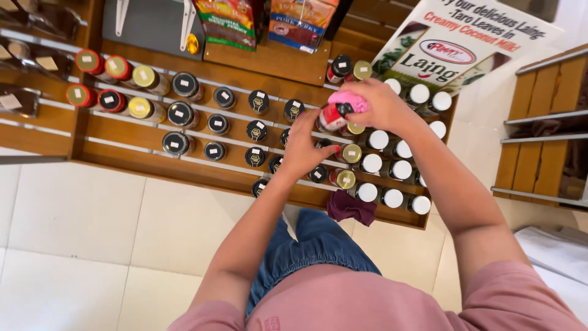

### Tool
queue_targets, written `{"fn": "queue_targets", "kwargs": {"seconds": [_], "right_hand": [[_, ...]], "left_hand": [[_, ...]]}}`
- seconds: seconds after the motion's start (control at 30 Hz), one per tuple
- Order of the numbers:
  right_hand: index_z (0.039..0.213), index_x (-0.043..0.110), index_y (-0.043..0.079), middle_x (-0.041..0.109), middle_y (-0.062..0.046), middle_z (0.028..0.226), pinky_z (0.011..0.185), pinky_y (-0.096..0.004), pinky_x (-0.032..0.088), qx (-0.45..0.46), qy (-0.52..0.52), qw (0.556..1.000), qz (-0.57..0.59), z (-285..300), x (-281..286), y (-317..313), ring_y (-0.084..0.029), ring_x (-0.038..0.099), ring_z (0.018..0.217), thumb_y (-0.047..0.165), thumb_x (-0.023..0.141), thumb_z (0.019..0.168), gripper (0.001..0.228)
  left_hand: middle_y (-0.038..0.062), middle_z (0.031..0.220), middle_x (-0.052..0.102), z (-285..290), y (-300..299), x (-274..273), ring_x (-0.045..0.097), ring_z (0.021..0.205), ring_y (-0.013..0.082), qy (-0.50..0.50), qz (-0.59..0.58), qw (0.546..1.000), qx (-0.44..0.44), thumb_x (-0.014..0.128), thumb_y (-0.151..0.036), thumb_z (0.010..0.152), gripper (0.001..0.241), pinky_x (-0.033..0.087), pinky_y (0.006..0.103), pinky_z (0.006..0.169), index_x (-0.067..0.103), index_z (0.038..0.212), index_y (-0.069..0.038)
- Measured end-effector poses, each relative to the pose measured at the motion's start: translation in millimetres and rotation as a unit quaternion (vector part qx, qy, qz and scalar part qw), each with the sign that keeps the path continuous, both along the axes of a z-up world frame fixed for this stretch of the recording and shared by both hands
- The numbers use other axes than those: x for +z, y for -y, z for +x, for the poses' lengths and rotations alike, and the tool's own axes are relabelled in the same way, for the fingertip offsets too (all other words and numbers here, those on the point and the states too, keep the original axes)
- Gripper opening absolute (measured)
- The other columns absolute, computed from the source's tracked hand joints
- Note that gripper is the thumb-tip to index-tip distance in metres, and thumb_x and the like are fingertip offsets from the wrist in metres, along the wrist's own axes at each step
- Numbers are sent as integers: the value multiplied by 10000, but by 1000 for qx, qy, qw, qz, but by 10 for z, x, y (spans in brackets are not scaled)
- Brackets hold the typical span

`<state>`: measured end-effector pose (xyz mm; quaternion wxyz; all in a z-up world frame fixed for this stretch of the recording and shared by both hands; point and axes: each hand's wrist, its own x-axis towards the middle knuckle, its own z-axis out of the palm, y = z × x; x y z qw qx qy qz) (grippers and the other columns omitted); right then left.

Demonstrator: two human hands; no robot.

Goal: Wiping and organizing jars of food on a display shelf in a grocery store.

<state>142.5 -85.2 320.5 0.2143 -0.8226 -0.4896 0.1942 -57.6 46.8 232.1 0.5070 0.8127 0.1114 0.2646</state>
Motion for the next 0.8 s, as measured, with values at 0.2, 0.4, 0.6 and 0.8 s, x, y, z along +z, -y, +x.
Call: {"fn": "queue_targets", "kwargs": {"seconds": [0.2, 0.4, 0.6, 0.8], "right_hand": [[1311, 689, 185, 669, -173, 1031, 873, -436, 551, 99, -11, 995, -13, -709, 949, 65, -359, 668, 942, 230, 822, 667, 659], [1375, 687, 244, 764, -97, 1124, 779, -444, 638, -163, -262, 950, -51, -930, 1045, 226, -309, 755, 859, 187, 607, 901, 484], [1410, 604, 7, 561, -149, 1487, 1080, -406, 470, -86, -92, 958, 257, -1283, 788, 122, -267, 587, 1320, 164, 583, 1055, 389], [1306, 680, 31, 728, -106, 1312, 1107, -358, 498, -37, -85, 967, 238, -1452, 594, 143, -221, 669, 1268, 304, 490, 1119, 381]], "left_hand": [[142, 1209, 735, 14, -5, 736, 719, 1122, 275, -49, -141, 970, -192, 915, -250, 611, 784, 556, 377, 964, 615, 1304, -37], [96, 1037, 773, -220, 68, 703, 735, 931, 174, -47, -186, 970, -147, 886, -196, 634, 560, 582, 326, 876, 683, 1129, -29], [70, 1018, 763, -283, 13, 796, 721, 918, 146, -29, -175, 969, -173, 881, -155, 642, 542, 576, 319, 881, 686, 1128, -16], [73, 1033, 733, -494, 60, 749, 700, 930, 157, -32, -251, 942, -219, 845, -87, 669, 523, 590, 325, 856, 667, 1152, 3]]}}
